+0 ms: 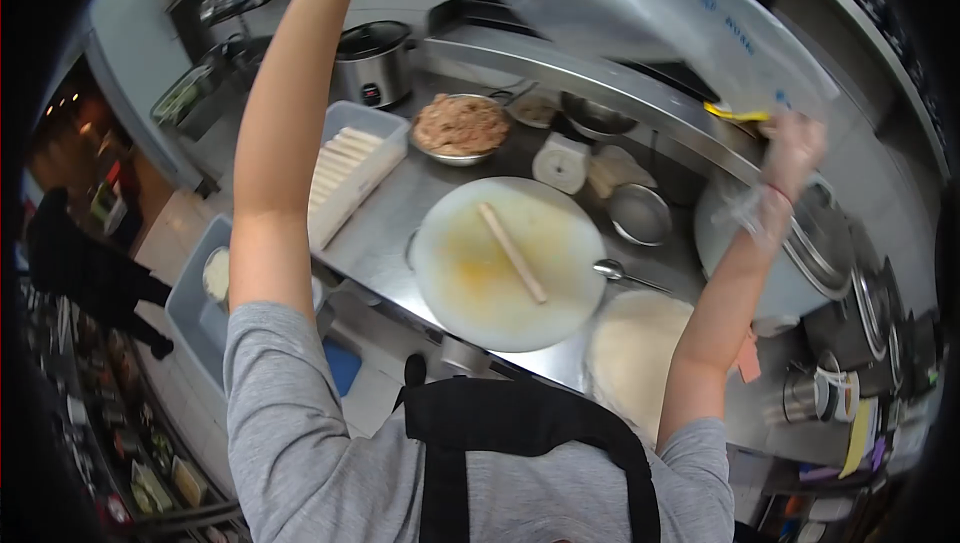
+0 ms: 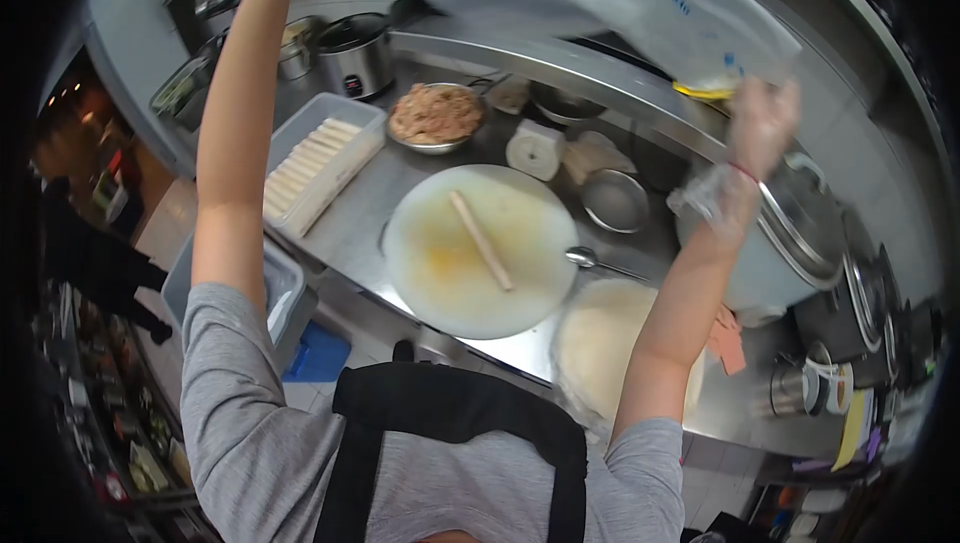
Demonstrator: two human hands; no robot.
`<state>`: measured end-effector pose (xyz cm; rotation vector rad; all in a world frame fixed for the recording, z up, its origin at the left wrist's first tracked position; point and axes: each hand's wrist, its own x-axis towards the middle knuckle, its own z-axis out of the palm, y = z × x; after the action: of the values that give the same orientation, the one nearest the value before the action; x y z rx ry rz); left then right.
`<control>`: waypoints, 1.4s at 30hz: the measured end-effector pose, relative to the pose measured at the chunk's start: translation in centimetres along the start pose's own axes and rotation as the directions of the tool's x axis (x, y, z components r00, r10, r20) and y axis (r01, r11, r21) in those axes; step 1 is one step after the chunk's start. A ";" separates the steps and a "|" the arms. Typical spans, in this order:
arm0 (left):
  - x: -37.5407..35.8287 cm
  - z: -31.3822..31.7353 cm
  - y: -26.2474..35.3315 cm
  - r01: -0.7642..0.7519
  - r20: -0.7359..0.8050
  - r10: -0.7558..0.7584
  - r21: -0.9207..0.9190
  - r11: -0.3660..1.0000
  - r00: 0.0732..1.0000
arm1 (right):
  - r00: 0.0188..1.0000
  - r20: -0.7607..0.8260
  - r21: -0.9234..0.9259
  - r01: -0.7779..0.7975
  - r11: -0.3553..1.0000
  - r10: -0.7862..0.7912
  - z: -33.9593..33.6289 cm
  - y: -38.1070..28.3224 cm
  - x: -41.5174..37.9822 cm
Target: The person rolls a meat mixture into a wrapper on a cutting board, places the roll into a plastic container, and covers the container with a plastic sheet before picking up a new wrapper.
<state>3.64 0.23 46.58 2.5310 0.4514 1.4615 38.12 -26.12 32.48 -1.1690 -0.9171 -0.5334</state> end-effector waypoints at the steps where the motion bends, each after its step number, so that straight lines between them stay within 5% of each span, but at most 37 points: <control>1: -1.7 -1.0 -1.7 0.044 0.053 -0.044 0.000 0.999 0.998 | 0.984 -0.144 0.162 0.130 0.978 -0.107 1.8 -2.8 -0.6; 2: -3.4 -1.8 -3.8 0.089 0.107 -0.089 -0.001 0.996 0.990 | 0.937 -0.303 0.297 0.268 0.916 -0.176 3.6 -5.5 -0.9; 4: -6.2 -3.2 -6.8 0.197 0.252 -0.173 -0.073 0.978 0.952 | 0.947 -0.207 0.356 0.307 0.883 -0.246 6.2 -9.6 -1.3; 6: -8.2 -4.8 -5.8 0.104 0.313 -0.166 0.206 0.973 0.935 | 0.936 0.129 0.239 0.292 0.926 -0.329 11.0 -15.4 -3.3; 8: -9.3 -5.6 -6.4 -0.166 0.363 0.129 0.072 0.984 0.923 | 0.760 0.602 0.202 0.150 0.968 -0.243 17.3 -19.4 -6.8; 10: -10.1 -6.9 -6.0 -0.126 0.386 0.113 0.009 0.992 0.916 | 0.545 0.781 0.116 0.354 0.928 -0.305 24.7 -19.6 -10.3; 12: -11.0 -9.1 -7.7 -0.041 0.298 0.063 -0.078 0.996 0.952 | 0.446 0.857 0.097 0.350 0.932 -0.256 31.3 -17.9 -12.2; 13: -11.8 -10.3 -9.7 0.035 0.156 0.009 -0.271 0.962 0.988 | 0.435 0.863 0.105 0.343 0.933 -0.257 33.8 -17.2 -13.2; 15: -14.6 -12.7 -14.5 0.137 0.033 -0.139 -0.500 0.855 0.990 | 0.552 0.834 0.213 -0.336 0.917 0.009 38.0 -15.4 -14.9; 17: -19.7 -13.6 -19.4 0.264 0.135 -0.227 -0.478 0.838 0.964 | 0.613 0.785 0.280 -0.484 0.829 0.093 41.6 -13.0 -15.9; 18: -21.9 -13.8 -21.1 0.466 0.378 -0.314 -0.428 0.775 0.871 | 0.656 0.730 0.352 -0.601 0.717 0.192 43.0 -12.4 -16.3; 19: -24.5 -12.8 -22.0 0.508 0.435 -0.330 -0.400 0.763 0.838 | 0.635 0.726 0.365 -0.681 0.635 0.264 44.1 -12.4 -16.8; 20: -27.0 -11.4 -23.5 0.456 0.473 -0.265 -0.354 0.816 0.841 | 0.635 0.723 0.363 -0.685 0.632 0.273 45.3 -12.0 -17.4; 22: -29.4 -8.3 -24.7 0.383 0.487 -0.211 -0.285 0.879 0.847 | 0.576 0.724 0.449 -0.811 0.375 0.380 48.0 -10.8 -18.8; 25: -30.1 -6.0 -25.0 0.351 0.269 -0.272 -0.313 0.883 0.924 | 0.557 0.706 0.481 -0.831 0.281 0.437 50.9 -9.8 -20.6; 27: -29.3 -5.7 -27.2 0.470 0.202 -0.439 -0.569 0.675 0.876 | 0.529 0.707 0.462 -0.848 0.260 0.469 51.3 -8.9 -21.3; 29: -28.7 -7.9 -29.4 0.511 0.146 -0.531 -0.565 0.648 0.835 | 0.492 0.712 0.435 -0.869 0.236 0.500 50.9 -7.1 -22.0; 31: -28.2 -11.0 -31.2 0.568 0.101 -0.643 -0.585 0.578 0.759 | 0.235 0.967 0.215 -0.959 0.186 0.095 49.5 -3.4 -22.3; 32: -27.7 -12.3 -31.5 0.582 0.117 -0.667 -0.613 0.534 0.736 | 0.228 0.969 0.209 -0.961 0.184 0.092 49.5 -2.7 -23.3; 34: -26.9 -12.7 -31.1 0.611 0.122 -0.663 -0.536 0.583 0.739 | 0.177 0.849 0.192 -0.981 0.022 0.497 48.9 -1.2 -25.4; 36: -26.8 -11.7 -32.5 0.606 0.265 -0.557 -0.500 0.618 0.787 | 0.145 0.875 0.151 -0.988 0.025 0.463 48.3 -0.1 -26.3; 40: -26.0 -9.8 -35.4 0.636 0.181 -0.695 -0.604 0.480 0.696 | 0.078 0.905 0.058 -0.997 0.059 0.419 46.7 0.3 -27.7; 42: -24.2 -9.7 -35.7 0.657 0.165 -0.719 -0.579 0.483 0.675 | -0.033 0.883 -0.092 -0.990 0.103 0.469 46.2 0.2 -27.7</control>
<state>-22.14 25.26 20.91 1.4729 0.7671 1.1344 8.01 14.59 14.28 -1.0388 -0.7282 1.4383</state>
